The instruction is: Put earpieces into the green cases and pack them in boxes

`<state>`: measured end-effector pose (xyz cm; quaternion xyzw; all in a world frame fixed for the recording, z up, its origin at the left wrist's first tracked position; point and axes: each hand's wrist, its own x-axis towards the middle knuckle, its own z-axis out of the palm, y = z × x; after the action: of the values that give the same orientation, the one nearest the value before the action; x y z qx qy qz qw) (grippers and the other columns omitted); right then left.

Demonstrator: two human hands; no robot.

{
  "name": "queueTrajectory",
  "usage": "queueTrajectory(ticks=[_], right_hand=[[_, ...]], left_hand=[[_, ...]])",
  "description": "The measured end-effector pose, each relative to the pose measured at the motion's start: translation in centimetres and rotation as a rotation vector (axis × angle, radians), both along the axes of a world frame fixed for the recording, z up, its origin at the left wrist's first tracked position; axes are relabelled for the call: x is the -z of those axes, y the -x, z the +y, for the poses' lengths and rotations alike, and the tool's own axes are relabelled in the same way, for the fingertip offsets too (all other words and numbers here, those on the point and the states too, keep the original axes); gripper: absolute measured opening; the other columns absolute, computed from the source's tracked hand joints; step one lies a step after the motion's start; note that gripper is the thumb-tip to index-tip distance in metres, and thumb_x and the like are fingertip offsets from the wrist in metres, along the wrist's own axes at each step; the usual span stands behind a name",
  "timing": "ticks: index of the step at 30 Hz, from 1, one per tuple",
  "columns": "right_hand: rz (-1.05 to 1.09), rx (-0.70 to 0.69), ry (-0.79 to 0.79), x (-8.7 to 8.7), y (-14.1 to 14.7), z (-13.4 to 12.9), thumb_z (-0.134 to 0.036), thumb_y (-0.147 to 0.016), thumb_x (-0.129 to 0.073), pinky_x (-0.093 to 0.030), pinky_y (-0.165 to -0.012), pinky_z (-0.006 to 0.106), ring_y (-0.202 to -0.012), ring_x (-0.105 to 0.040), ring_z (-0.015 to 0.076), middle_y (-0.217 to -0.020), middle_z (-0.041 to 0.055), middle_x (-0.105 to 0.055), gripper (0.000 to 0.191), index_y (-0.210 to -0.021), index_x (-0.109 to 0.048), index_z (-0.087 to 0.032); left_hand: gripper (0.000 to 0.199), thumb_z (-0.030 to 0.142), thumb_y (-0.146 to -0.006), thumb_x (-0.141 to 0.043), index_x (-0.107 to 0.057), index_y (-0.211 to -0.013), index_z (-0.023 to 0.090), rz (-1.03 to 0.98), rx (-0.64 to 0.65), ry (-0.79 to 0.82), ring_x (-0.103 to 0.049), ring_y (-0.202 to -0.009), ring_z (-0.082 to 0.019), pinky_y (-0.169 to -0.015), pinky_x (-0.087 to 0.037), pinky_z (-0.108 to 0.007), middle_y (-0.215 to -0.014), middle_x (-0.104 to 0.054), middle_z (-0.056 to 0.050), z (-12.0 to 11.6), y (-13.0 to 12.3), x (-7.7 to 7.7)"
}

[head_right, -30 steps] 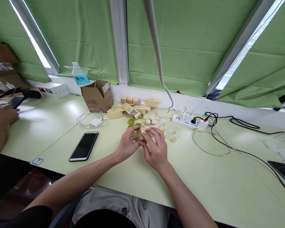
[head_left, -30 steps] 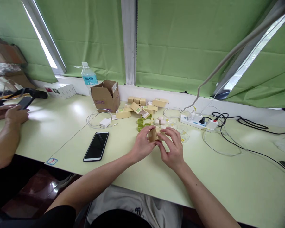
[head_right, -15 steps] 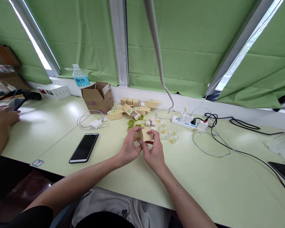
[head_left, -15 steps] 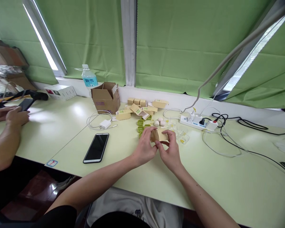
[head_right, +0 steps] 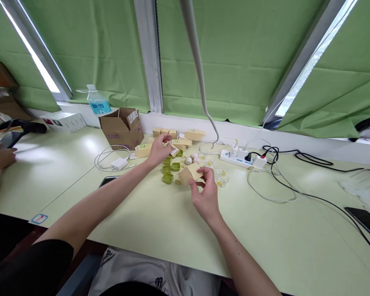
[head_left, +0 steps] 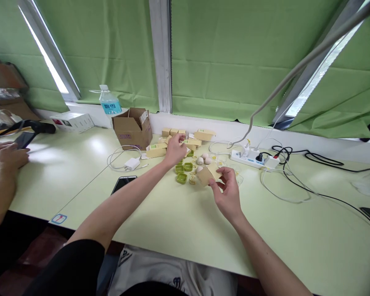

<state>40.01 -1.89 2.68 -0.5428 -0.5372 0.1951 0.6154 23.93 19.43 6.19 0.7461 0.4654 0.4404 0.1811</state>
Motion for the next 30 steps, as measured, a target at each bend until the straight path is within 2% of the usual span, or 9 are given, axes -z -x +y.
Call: queueTrajectory(ticks=[5,8,11,15,19,25,30], right_hand=[[-0.074,-0.009,0.015,0.0,0.5,-0.2,-0.039,-0.094,-0.071,-0.067,-0.087,0.041,-0.111,-0.065,0.0238,-0.124,0.0066,-0.058,0.034,-0.120,-0.052,-0.030],[-0.083,-0.005,0.029,-0.1,0.3,-0.3,-0.039,-0.093,-0.070,-0.067,-0.086,0.042,-0.113,-0.066,0.0247,-0.126,0.0074,-0.060,0.035,-0.121,-0.051,-0.030],[-0.092,-0.001,0.046,-0.3,-0.1,-0.4,-0.039,-0.094,-0.070,-0.067,-0.086,0.041,-0.113,-0.067,0.0249,-0.128,0.0082,-0.061,0.036,-0.122,-0.050,-0.030],[-0.111,-0.006,0.102,-0.5,-0.2,-0.3,-0.039,-0.093,-0.069,-0.067,-0.082,0.042,-0.107,-0.070,0.0251,-0.129,0.0091,-0.063,0.039,-0.125,-0.048,-0.030],[-0.131,-0.037,0.136,-0.3,0.0,0.3,-0.037,-0.092,-0.067,-0.066,-0.077,0.044,-0.093,-0.074,0.0250,-0.123,0.0086,-0.069,0.037,-0.123,-0.047,-0.030],[-0.159,-0.057,0.149,-0.1,0.3,1.5,-0.035,-0.091,-0.066,-0.065,-0.078,0.048,-0.081,-0.074,0.0239,-0.123,0.0082,-0.072,0.038,-0.122,-0.045,-0.031],[-0.233,-0.125,0.171,-0.3,1.0,1.5,-0.032,-0.091,-0.066,-0.063,-0.075,0.046,-0.081,-0.074,0.0251,-0.116,0.0069,-0.074,0.039,-0.125,-0.046,-0.031]], left_hand=[[0.037,0.023,-0.094,-0.066,-0.062,-0.131,0.020,0.202,-0.008,0.091,-0.060,-0.128,-0.033,-0.105,-0.049,-0.043,-0.131,-0.070,-0.016,6.9,-3.1,-2.0],[0.048,0.026,-0.092,-0.070,-0.059,-0.138,0.021,0.320,-0.020,0.126,-0.052,-0.139,-0.038,-0.111,-0.044,-0.047,-0.138,-0.067,-0.018,9.5,-5.6,-2.4],[0.050,0.030,-0.091,-0.071,-0.059,-0.139,0.020,0.410,-0.039,0.161,-0.045,-0.144,-0.041,-0.114,-0.040,-0.052,-0.143,-0.064,-0.020,11.2,-7.9,-2.3],[0.049,0.036,-0.090,-0.072,-0.062,-0.134,0.017,0.481,-0.054,0.194,-0.042,-0.145,-0.044,-0.117,-0.036,-0.055,-0.144,-0.062,-0.024,12.3,-9.6,-1.6],[0.045,0.036,-0.091,-0.072,-0.063,-0.130,0.015,0.514,-0.057,0.207,-0.043,-0.142,-0.045,-0.115,-0.035,-0.058,-0.143,-0.060,-0.027,12.6,-10.1,-0.9],[0.046,0.031,-0.091,-0.071,-0.058,-0.132,0.016,0.514,-0.069,0.195,-0.041,-0.143,-0.043,-0.115,-0.034,-0.058,-0.145,-0.058,-0.027,13.0,-10.5,-1.2],[0.024,0.029,-0.090,-0.071,-0.067,-0.111,0.016,0.477,-0.051,0.180,-0.044,-0.138,-0.042,-0.113,-0.034,-0.058,-0.134,-0.064,-0.024,12.5,-11.0,-1.5]])
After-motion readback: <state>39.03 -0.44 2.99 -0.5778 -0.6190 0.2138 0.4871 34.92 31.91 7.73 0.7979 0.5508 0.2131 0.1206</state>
